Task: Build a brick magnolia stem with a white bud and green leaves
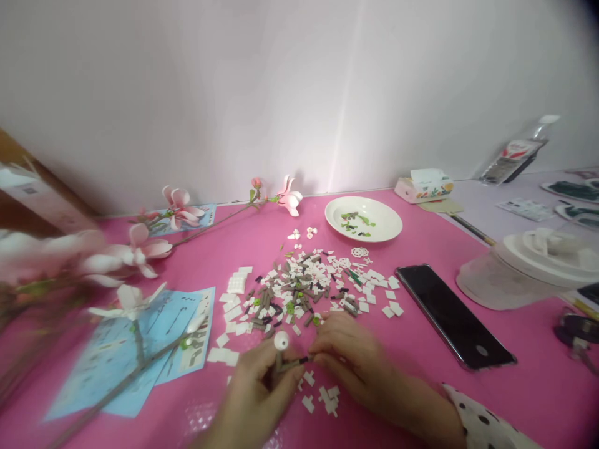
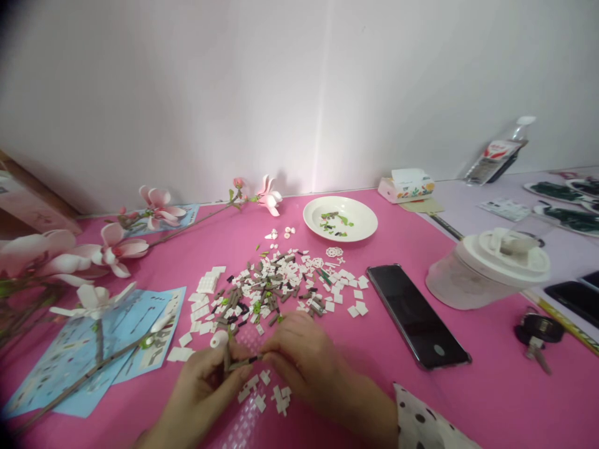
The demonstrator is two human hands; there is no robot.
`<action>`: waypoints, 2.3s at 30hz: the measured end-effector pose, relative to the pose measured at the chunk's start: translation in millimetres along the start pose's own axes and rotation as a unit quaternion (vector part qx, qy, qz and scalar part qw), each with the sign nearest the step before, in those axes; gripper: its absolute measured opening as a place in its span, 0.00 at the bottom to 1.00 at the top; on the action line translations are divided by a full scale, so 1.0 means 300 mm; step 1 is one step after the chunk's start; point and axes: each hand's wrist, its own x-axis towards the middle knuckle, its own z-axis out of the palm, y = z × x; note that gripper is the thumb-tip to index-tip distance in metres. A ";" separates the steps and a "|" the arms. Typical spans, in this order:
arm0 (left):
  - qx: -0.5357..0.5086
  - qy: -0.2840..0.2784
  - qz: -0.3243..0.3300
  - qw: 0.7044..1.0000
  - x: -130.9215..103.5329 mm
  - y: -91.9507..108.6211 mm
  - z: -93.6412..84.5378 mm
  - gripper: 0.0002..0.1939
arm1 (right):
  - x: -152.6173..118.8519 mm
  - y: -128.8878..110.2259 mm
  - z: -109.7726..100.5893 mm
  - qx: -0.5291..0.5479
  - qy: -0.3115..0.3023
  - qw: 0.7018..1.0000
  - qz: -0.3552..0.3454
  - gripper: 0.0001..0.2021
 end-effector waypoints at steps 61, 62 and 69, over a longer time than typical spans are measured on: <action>0.037 -0.126 -0.089 0.987 -0.021 0.030 -0.024 0.18 | -0.031 -0.035 -0.009 -0.047 -0.101 0.990 0.085 0.17; 0.036 -0.125 -0.093 0.987 -0.021 0.031 -0.024 0.18 | -0.033 -0.035 -0.008 -0.047 -0.102 0.990 0.086 0.17; 0.032 -0.126 -0.093 0.987 -0.023 0.041 -0.020 0.18 | -0.035 -0.039 -0.002 -0.046 -0.112 0.988 0.093 0.15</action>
